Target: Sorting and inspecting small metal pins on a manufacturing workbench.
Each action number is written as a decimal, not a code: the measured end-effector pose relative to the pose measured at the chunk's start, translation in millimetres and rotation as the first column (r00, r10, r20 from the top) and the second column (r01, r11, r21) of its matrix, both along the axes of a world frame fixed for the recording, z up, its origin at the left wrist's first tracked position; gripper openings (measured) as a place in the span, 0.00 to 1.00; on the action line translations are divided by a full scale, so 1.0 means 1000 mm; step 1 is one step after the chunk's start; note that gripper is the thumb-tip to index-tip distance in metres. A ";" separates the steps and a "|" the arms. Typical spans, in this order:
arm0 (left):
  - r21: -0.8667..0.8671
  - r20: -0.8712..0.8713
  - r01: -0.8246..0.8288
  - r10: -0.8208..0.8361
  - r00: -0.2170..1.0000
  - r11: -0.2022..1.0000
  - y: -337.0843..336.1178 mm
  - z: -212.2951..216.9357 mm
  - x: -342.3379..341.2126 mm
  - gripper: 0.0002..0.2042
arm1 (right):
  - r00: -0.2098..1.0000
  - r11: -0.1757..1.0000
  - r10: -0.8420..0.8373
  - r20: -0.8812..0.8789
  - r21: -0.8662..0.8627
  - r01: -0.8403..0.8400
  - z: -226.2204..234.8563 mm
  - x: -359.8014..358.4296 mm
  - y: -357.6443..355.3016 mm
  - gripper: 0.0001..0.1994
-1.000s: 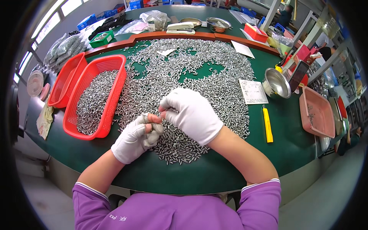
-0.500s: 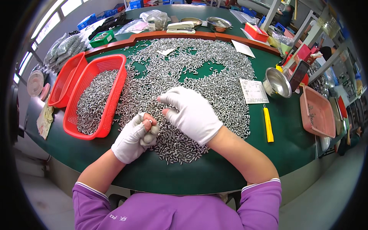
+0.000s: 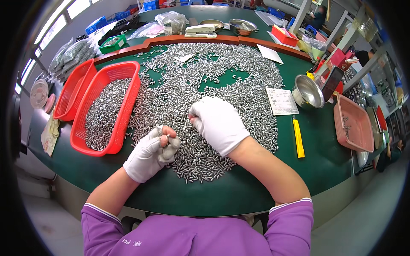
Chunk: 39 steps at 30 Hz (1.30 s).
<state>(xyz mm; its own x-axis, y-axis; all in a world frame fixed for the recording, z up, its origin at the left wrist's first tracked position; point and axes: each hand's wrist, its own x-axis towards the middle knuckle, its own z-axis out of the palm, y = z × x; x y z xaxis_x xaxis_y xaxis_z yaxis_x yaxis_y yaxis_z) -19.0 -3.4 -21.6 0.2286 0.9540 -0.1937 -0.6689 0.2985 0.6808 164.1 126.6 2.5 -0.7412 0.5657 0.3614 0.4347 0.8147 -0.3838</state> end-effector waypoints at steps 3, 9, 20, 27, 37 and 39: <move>0.016 0.034 0.021 -0.022 0.999 1.000 0.001 0.001 0.001 0.15 | 0.960 0.895 0.075 -0.269 -0.407 -0.184 0.014 -0.004 -0.011 0.05; 0.004 0.012 0.034 -0.034 0.999 0.999 0.001 0.000 0.003 0.15 | 0.930 0.919 0.209 -0.302 -0.265 -0.293 0.016 -0.008 -0.025 0.03; -0.049 -0.082 -0.077 0.073 0.994 0.996 -0.001 0.002 0.004 0.10 | 0.890 0.856 0.186 -0.417 -0.375 -0.355 0.007 -0.007 -0.027 0.11; -0.007 -0.054 -0.068 0.067 0.996 0.998 -0.001 -0.001 0.000 0.07 | 1.000 0.997 -0.013 0.025 0.077 0.011 -0.009 0.004 0.001 0.13; 0.006 0.015 -0.052 0.052 0.999 0.999 -0.001 0.002 0.001 0.07 | 0.966 0.992 -0.095 0.240 0.105 0.071 -0.012 0.002 -0.001 0.04; -0.001 0.025 -0.039 0.039 0.999 0.999 -0.001 0.003 0.000 0.07 | 0.968 0.986 -0.135 0.210 0.123 0.111 -0.008 0.008 -0.001 0.04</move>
